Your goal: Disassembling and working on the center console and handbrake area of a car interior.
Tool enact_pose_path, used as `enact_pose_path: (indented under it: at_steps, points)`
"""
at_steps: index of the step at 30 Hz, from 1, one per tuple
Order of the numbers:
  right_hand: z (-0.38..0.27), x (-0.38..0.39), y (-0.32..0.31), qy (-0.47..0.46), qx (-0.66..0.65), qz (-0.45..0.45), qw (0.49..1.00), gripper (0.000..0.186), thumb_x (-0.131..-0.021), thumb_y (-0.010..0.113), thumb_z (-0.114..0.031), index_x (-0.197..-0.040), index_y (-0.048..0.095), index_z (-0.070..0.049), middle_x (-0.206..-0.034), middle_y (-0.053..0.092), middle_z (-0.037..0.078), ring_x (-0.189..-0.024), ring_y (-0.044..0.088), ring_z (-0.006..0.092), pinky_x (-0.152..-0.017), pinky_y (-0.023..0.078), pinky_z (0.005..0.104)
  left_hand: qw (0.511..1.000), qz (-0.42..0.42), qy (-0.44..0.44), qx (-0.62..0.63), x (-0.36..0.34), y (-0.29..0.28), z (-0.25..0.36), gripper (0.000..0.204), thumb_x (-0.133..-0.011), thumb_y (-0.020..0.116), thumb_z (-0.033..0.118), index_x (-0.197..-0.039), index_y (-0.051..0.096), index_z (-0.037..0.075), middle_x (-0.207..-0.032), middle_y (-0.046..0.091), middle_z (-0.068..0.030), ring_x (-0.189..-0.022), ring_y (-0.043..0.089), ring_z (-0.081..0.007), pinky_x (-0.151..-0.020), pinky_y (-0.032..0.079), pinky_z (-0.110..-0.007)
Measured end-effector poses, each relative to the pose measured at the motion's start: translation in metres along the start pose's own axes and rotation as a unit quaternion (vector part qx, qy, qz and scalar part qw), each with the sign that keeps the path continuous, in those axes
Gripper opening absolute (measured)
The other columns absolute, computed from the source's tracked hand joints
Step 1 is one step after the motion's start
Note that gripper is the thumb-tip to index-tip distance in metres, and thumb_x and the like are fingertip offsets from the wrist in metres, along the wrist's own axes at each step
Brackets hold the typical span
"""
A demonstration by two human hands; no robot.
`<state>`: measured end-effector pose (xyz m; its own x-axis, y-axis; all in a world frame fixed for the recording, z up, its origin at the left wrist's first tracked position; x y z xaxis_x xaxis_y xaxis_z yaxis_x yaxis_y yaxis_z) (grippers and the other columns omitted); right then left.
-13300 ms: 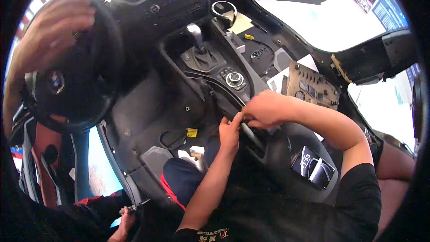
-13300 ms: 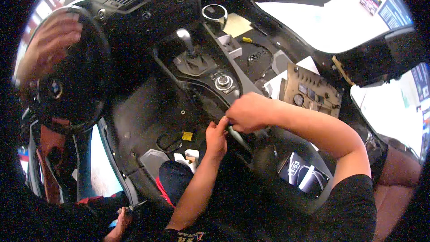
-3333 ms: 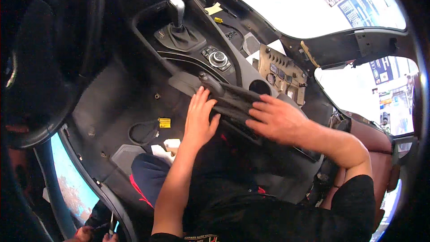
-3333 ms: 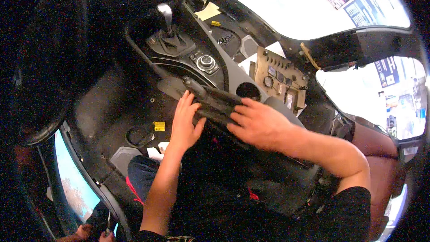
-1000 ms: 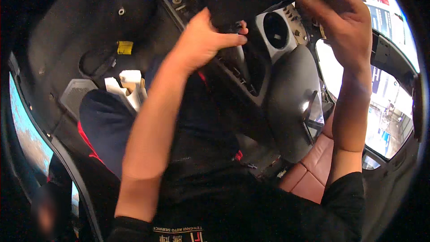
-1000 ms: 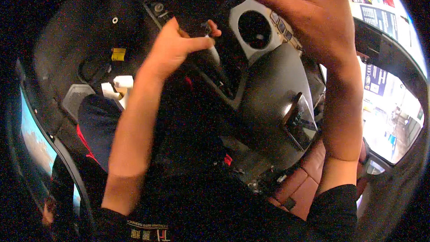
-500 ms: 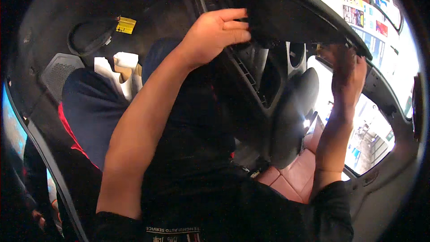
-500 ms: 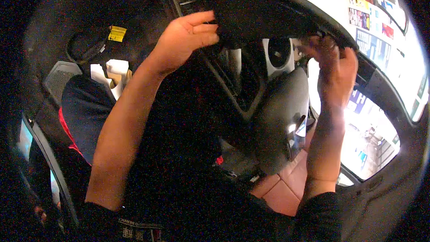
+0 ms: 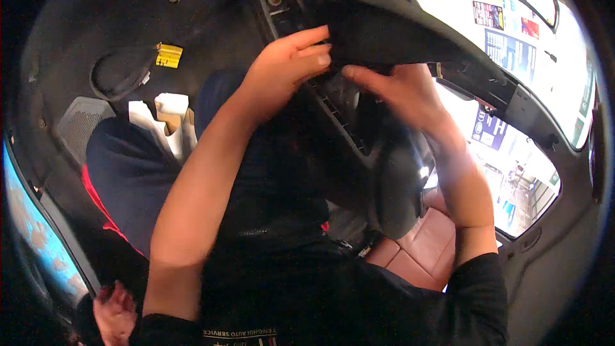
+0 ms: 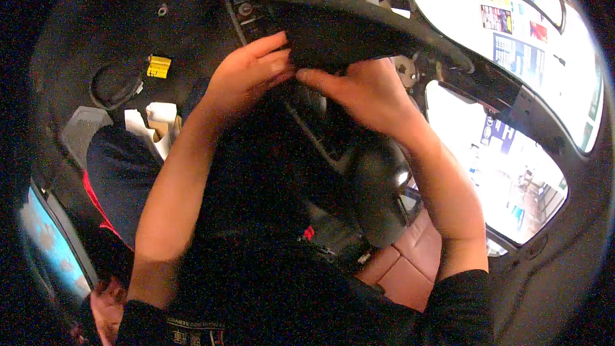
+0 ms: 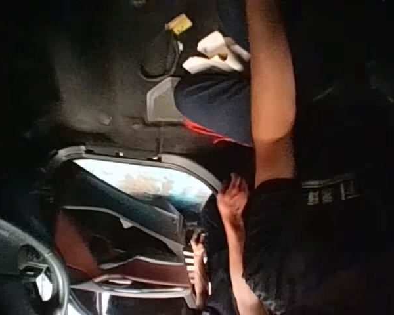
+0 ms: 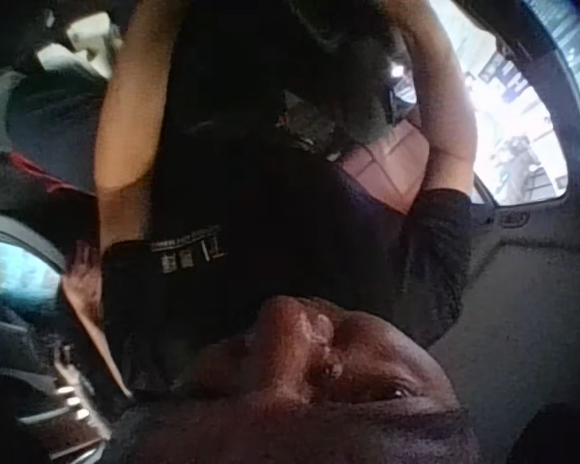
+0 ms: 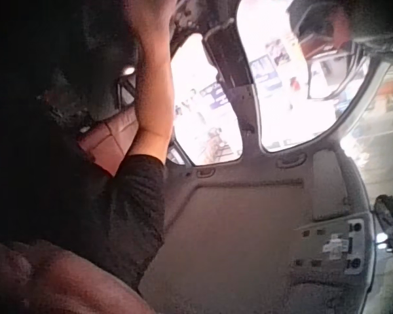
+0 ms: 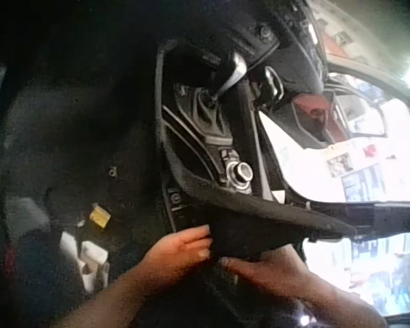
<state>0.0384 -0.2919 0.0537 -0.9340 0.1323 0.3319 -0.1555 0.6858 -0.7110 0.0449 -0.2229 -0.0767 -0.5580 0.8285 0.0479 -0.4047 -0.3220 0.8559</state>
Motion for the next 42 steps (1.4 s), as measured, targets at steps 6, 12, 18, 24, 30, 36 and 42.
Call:
enact_pose_path:
  at_steps: [6,12,18,24,30,36,42]
  points:
    - [-0.012,0.010,0.013,0.057,0.313,0.055,0.947,0.038,-0.086,0.061,-0.038,-0.106,0.066,-0.006,-0.091,0.067,0.021,-0.082,0.066,0.0391,-0.070,0.052,0.0482,0.999,-0.009,0.028,-0.046,0.008,0.026,0.027,0.043,-0.095,0.058,0.016,-0.132,0.048,-0.003,-0.126,0.059,-0.0059,-0.114,0.053,-0.0118,-0.098,0.041,-0.027]
    - [-0.023,-0.002,0.009,-0.112,0.120,-0.065,0.984,0.031,-0.083,0.069,-0.029,-0.103,0.067,-0.005,-0.079,0.067,0.009,-0.067,0.064,0.0160,-0.059,0.050,0.0328,0.998,0.017,0.041,-0.033,-0.003,0.043,0.037,0.057,-0.092,0.064,0.020,-0.139,0.039,-0.002,-0.133,0.052,-0.0106,-0.121,0.050,-0.0197,-0.105,0.037,-0.033]
    - [0.024,-0.006,0.038,0.037,0.083,-0.070,0.993,0.030,-0.085,0.068,-0.024,-0.107,0.064,-0.004,-0.093,0.068,0.009,-0.084,0.065,0.0181,-0.073,0.052,0.0340,0.993,0.073,0.070,0.053,-0.012,0.032,0.032,0.067,-0.095,0.057,0.047,-0.137,0.039,-0.003,-0.137,0.049,-0.0131,-0.126,0.046,-0.0237,-0.110,0.033,-0.037]
    - [-0.002,-0.001,0.025,-0.011,0.132,0.068,0.989,0.039,-0.083,0.070,-0.020,-0.117,0.059,-0.003,-0.111,0.066,0.014,-0.107,0.061,0.0274,-0.093,0.046,0.0373,0.988,0.121,0.068,0.060,-0.008,0.030,0.051,0.067,-0.098,0.029,0.063,-0.126,0.050,0.005,-0.116,0.058,-0.0078,-0.105,0.054,-0.0207,-0.091,0.042,-0.035]
    - [-0.008,0.000,0.023,0.054,0.054,-0.028,0.997,0.046,-0.083,0.072,-0.025,-0.121,0.058,-0.003,-0.117,0.064,0.013,-0.108,0.061,0.0259,-0.095,0.046,0.0365,0.986,0.115,0.029,0.119,-0.008,0.007,0.044,0.071,-0.096,0.027,0.068,-0.118,0.055,0.006,-0.099,0.060,-0.0087,-0.083,0.057,-0.0198,-0.068,0.047,-0.033]
    - [-0.042,0.041,-0.058,0.093,0.089,-0.076,0.989,0.061,-0.076,0.079,-0.023,-0.130,0.054,-0.009,-0.128,0.057,0.017,-0.121,0.053,0.0329,-0.099,0.044,0.0407,0.959,0.273,0.058,0.040,0.002,-0.062,0.097,0.065,-0.095,0.059,0.041,-0.134,0.037,-0.006,-0.110,0.063,-0.0205,-0.090,0.067,-0.0268,-0.069,0.058,-0.034]
    - [-0.116,0.050,-0.055,-0.193,0.267,0.038,0.943,0.046,-0.066,0.085,-0.023,-0.104,0.065,-0.006,-0.131,0.054,0.016,-0.123,0.051,0.0392,-0.101,0.045,0.0434,0.927,0.307,0.057,-0.208,-0.012,-0.060,0.111,0.052,-0.088,0.066,0.012,-0.129,0.039,-0.007,-0.102,0.067,-0.0157,-0.079,0.067,-0.0190,-0.058,0.056,-0.030]
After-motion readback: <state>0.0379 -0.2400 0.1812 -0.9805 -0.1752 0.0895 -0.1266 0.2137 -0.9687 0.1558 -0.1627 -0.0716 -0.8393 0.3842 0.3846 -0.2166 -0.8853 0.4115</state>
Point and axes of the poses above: each hand's wrist, its own x-axis away from the middle knuckle, its own y-axis out of the palm, z = x × y, the point moved 10 cm from there along -x, towards the middle knuckle
